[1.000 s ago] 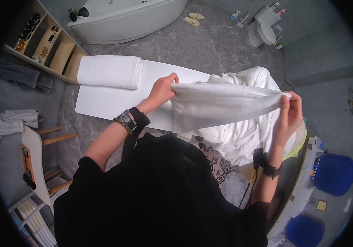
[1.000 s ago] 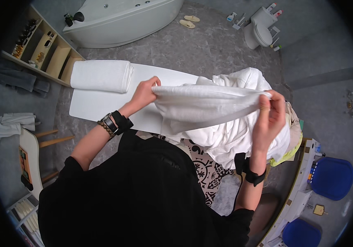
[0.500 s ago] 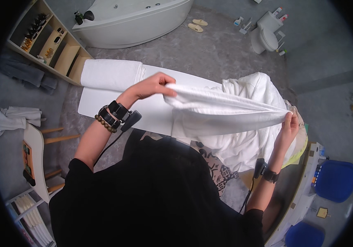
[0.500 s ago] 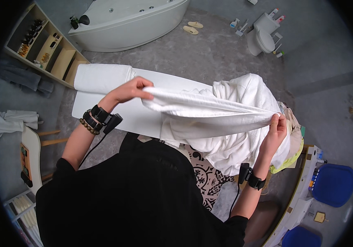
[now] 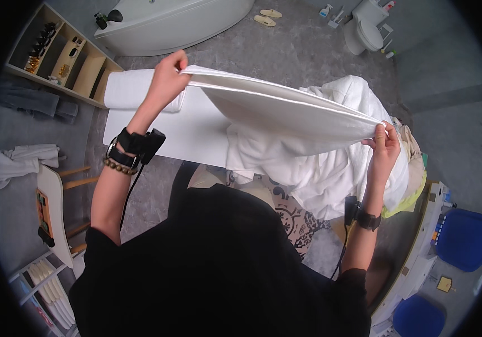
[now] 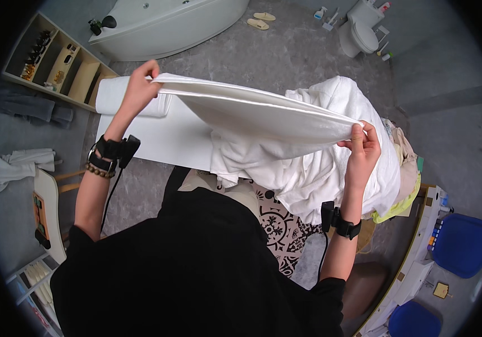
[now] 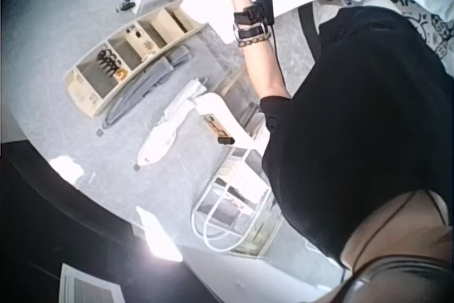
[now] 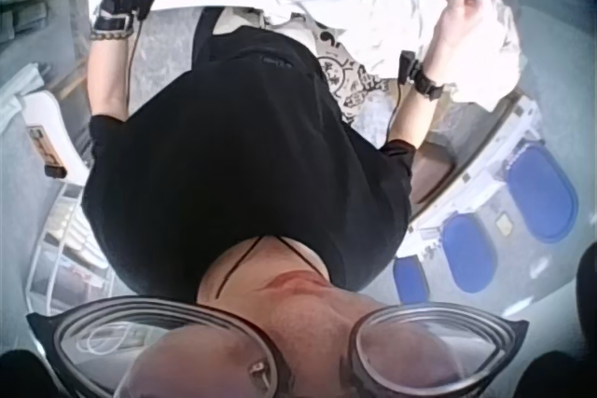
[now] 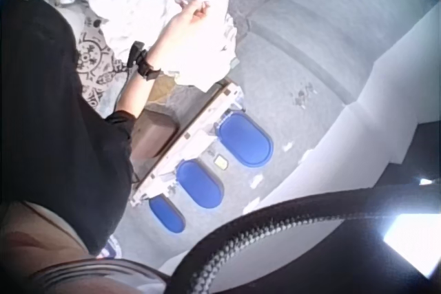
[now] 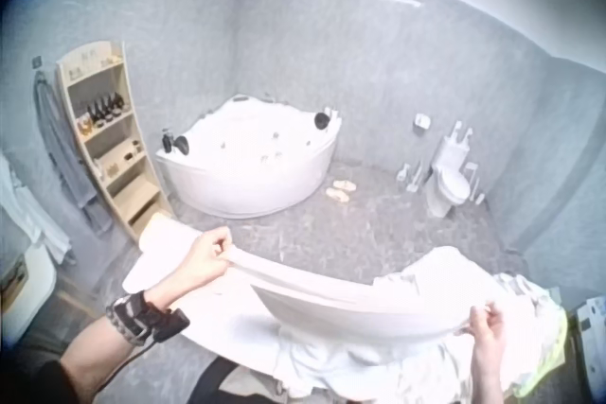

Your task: Fold white bath towels neatly on a massage table or counter in a bathroom.

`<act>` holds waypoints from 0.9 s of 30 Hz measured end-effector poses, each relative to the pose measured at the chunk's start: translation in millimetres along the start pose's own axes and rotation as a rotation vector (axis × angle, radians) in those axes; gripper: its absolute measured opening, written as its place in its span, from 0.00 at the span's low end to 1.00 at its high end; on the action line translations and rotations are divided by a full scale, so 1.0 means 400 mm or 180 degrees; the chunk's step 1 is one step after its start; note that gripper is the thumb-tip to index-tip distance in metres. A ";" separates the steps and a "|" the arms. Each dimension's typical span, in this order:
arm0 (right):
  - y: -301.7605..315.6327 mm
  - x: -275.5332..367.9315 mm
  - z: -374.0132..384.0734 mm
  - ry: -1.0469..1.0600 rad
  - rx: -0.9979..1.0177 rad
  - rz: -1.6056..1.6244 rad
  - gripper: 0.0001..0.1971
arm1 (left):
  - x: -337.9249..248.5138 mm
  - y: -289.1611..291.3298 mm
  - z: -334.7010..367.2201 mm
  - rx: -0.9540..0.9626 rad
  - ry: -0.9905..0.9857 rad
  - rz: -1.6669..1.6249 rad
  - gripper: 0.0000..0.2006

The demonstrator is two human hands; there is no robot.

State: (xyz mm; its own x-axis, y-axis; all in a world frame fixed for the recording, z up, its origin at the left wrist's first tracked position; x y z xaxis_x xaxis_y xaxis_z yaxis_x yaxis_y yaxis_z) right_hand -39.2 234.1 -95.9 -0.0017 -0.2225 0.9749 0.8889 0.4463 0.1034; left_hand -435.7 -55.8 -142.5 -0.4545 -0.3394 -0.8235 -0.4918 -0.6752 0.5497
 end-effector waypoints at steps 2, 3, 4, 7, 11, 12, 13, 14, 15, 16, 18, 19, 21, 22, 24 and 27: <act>0.016 -0.020 -0.009 -0.0114 -0.0017 -0.0051 0.10 | -0.059 0.017 -0.044 -0.0052 0.0116 -0.0168 0.03; 0.019 -0.029 -0.013 -0.0068 0.0073 0.0062 0.10 | -0.079 0.015 -0.069 0.0035 0.0275 -0.0710 0.05; 0.018 -0.034 -0.020 -0.0014 0.0154 0.0177 0.10 | -0.091 0.016 -0.088 0.0124 0.0426 -0.1253 0.09; 0.014 -0.012 -0.067 0.0163 0.0262 0.0453 0.09 | -0.114 0.021 -0.157 0.0678 0.0601 -0.1705 0.11; -0.006 0.076 -0.173 0.0424 0.0661 0.0977 0.09 | -0.127 0.060 -0.225 0.0893 0.0377 -0.2248 0.12; -0.017 0.098 -0.206 0.0466 0.0828 0.1087 0.09 | -0.130 0.076 -0.247 0.0860 0.0316 -0.2357 0.12; -0.017 0.117 -0.236 0.0513 0.0809 0.1084 0.09 | -0.122 0.095 -0.264 0.0814 0.0285 -0.2339 0.13; -0.011 0.134 -0.274 0.0570 0.0738 0.1051 0.09 | -0.119 0.112 -0.292 0.0831 0.0254 -0.2350 0.13; -0.006 0.147 -0.313 0.0619 0.0669 0.1014 0.09 | -0.120 0.137 -0.319 0.0726 0.0056 -0.2239 0.13; 0.000 0.156 -0.349 0.0632 0.0652 0.0994 0.09 | -0.120 0.162 -0.349 0.0620 -0.0132 -0.2132 0.14; 0.017 0.186 -0.425 0.0730 0.0370 0.0869 0.09 | -0.121 0.204 -0.402 0.0604 -0.0231 -0.2122 0.16; 0.022 0.206 -0.467 0.0803 0.0259 0.0798 0.08 | -0.115 0.227 -0.422 0.0713 -0.0408 -0.2244 0.16; 0.017 0.262 -0.548 0.0928 0.0280 0.0756 0.09 | -0.136 0.286 -0.508 0.0596 -0.0601 -0.2240 0.18; 0.016 0.298 -0.595 0.0994 0.0239 0.0690 0.09 | -0.129 0.303 -0.535 0.0575 -0.0528 -0.2416 0.18; 0.003 0.359 -0.649 0.1087 0.0255 0.0640 0.09 | -0.157 0.352 -0.571 0.0597 -0.0705 -0.2470 0.19; 0.031 0.421 -0.720 0.1278 0.0110 0.0378 0.10 | -0.187 0.396 -0.621 0.0632 -0.1090 -0.2580 0.18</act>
State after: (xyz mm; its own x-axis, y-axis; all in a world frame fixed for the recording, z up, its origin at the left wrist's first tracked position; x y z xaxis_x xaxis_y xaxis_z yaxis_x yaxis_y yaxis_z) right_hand 103.5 -47.6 12.6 0.2845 -0.4850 0.8269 0.8564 0.5163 0.0081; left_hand -295.4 -300.0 -28.7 -0.0932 0.4267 -0.8996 -0.8625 -0.4860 -0.1412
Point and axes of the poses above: each hand's wrist, its own z-axis towards the middle knuckle, its own y-axis out of the back of the hand, x = y × z, the point moved 7 cm from there along z, towards the middle knuckle, and after that the axes turned 1 degree about y, right-handed, at the moved point
